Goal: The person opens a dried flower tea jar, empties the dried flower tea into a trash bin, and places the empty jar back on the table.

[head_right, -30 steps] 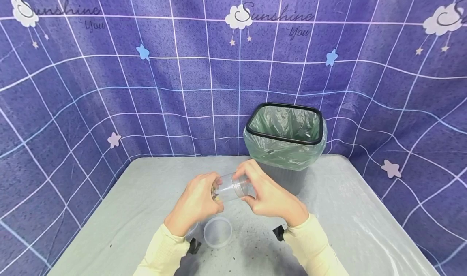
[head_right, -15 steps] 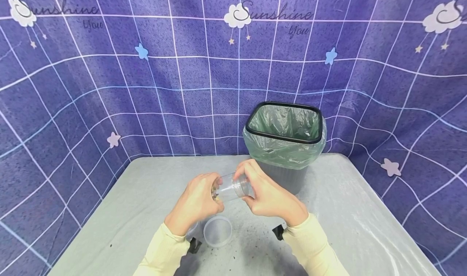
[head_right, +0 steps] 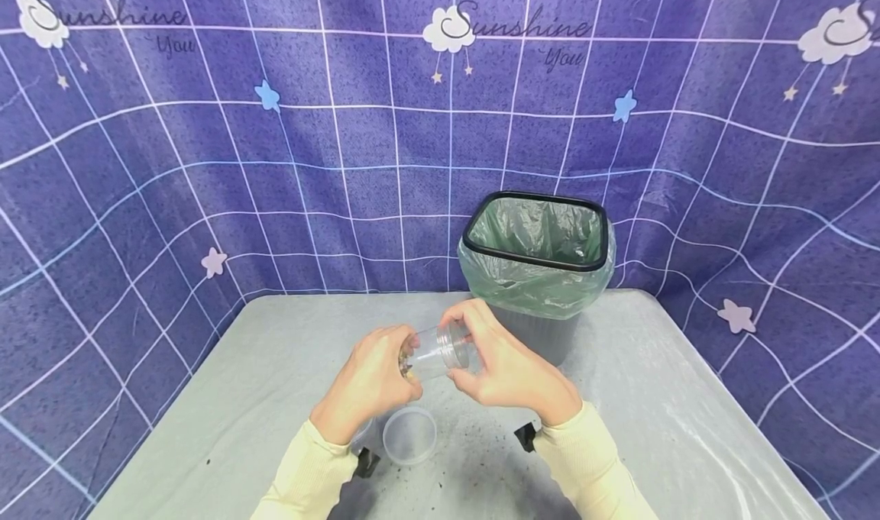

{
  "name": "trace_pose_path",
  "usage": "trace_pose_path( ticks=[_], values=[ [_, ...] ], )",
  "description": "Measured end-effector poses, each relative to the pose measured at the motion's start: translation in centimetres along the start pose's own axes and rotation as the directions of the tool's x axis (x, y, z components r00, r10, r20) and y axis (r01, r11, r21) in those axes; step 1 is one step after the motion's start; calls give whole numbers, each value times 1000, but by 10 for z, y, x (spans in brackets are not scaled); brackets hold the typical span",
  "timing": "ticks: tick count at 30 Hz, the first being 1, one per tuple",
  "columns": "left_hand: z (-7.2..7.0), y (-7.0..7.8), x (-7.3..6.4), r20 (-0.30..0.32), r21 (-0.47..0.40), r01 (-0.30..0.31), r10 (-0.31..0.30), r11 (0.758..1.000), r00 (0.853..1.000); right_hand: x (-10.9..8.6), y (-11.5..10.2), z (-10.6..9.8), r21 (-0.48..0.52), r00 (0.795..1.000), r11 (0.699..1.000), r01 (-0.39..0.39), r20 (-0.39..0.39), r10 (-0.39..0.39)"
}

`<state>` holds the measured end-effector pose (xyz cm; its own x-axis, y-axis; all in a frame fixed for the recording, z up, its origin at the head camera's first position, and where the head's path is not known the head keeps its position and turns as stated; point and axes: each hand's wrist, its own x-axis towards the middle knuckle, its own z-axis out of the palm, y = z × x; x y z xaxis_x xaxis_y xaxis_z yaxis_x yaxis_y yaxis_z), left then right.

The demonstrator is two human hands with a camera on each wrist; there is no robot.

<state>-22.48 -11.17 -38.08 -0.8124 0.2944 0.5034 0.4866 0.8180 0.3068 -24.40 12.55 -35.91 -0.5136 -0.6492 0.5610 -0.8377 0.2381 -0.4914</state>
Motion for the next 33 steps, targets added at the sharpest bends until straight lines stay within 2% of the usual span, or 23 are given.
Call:
trace_pose_path(
  ticks=[3,6,11,14,19,22,25,28,33],
  values=[
    [0,1,0,-2,-2,2,-2,1000,1000,0,0,1,0,998,998,-62,-22,62],
    [-1,2,0,-12,1,4,-4,1000,1000,1,0,2,-28,987,989,-143,-73,141],
    [0,3,-1,-58,25,4,-3,1000,998,2,0,6,-82,948,954,-289,-163,273],
    [0,4,0,-96,37,0,4,999,995,3,-1,9,-67,911,921,-383,-191,365],
    [2,6,0,-153,57,-19,28,998,988,7,-5,19,-6,831,849,-529,-206,516],
    [3,7,-1,-173,71,-26,38,997,984,8,-7,23,10,790,812,-584,-221,571],
    [5,8,-2,-182,80,-31,45,996,982,9,-7,26,2,763,788,-616,-248,597],
    [5,9,-2,-183,87,-37,52,996,982,9,-7,27,2,750,778,-628,-263,607],
    [5,9,-1,-178,98,-39,56,994,982,9,-7,27,19,750,780,-625,-262,607]
  ],
)
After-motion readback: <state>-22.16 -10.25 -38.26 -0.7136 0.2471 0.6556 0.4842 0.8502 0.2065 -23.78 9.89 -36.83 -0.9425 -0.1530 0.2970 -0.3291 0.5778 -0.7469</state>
